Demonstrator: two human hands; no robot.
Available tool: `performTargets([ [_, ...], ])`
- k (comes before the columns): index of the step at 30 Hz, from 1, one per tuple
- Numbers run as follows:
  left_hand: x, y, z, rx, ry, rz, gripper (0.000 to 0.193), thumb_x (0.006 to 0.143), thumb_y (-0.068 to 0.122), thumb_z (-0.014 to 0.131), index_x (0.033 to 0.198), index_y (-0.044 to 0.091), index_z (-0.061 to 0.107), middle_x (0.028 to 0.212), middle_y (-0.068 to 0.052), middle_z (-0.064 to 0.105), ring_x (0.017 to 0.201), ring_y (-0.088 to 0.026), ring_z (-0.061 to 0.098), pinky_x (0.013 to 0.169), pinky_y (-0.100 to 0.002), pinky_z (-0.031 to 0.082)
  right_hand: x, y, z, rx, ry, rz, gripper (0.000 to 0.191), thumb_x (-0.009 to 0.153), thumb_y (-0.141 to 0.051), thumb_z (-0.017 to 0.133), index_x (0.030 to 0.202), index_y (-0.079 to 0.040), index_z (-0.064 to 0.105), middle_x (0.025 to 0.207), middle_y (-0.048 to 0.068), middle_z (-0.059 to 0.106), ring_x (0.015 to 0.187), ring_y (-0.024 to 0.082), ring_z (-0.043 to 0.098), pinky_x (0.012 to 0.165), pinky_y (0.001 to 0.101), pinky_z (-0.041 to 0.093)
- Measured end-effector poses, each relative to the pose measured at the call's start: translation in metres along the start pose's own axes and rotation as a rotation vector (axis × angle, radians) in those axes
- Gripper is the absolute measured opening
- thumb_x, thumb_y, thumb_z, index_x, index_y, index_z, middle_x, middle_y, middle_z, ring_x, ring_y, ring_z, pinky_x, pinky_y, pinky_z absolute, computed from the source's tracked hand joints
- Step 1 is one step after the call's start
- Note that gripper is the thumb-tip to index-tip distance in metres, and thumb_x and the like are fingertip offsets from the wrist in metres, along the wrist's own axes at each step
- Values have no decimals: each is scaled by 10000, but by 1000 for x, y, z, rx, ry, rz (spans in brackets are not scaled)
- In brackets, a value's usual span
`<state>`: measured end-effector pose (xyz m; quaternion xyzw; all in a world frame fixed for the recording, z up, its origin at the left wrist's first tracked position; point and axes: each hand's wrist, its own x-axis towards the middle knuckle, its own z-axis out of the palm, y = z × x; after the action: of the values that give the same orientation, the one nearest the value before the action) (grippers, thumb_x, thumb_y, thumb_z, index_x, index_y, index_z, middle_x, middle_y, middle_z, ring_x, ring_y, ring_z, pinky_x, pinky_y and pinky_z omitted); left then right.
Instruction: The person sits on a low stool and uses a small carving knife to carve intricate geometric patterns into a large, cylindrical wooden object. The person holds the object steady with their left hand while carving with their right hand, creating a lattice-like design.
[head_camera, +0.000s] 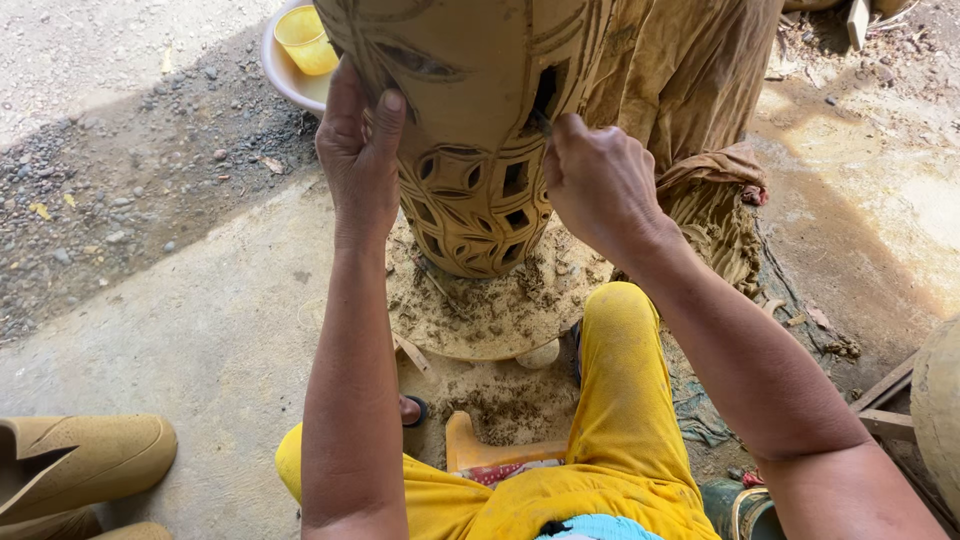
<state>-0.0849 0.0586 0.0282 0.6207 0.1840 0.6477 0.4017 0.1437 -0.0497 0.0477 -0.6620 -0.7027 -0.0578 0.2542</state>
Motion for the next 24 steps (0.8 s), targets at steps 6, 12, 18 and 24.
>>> performTargets([
  [6,5,2,-5,-72,-16,2,592,1034,308,764,1515,77,508,1438,-101,674,1387,-200,607,1273,-431,478,-14,-12,2,-259,219,-227,177,1114,-178,543,978,-82,603,553,-28,427,386,88,346,290,270,307],
  [12,7,7,-8,-63,-40,28,588,1043,313,763,1519,75,514,1453,-103,672,1407,-183,600,1284,-407,453,-17,13,-22,-461,549,-400,331,1152,-358,578,1179,-28,578,819,22,510,658,134,508,517,345,420],
  [18,10,15,-12,-46,-55,4,597,1038,305,773,1518,54,522,1434,-103,688,1395,-174,607,1283,-383,438,-9,3,-24,415,-217,239,209,1085,-172,469,1059,1,582,836,137,699,526,202,609,395,365,461],
  [24,14,20,-16,-79,-79,-21,605,1031,297,772,1522,56,515,1426,-100,687,1369,-163,616,1258,-364,445,-4,-1,-19,801,-316,25,150,1038,-143,519,980,-61,631,940,69,739,762,73,774,546,246,614],
])
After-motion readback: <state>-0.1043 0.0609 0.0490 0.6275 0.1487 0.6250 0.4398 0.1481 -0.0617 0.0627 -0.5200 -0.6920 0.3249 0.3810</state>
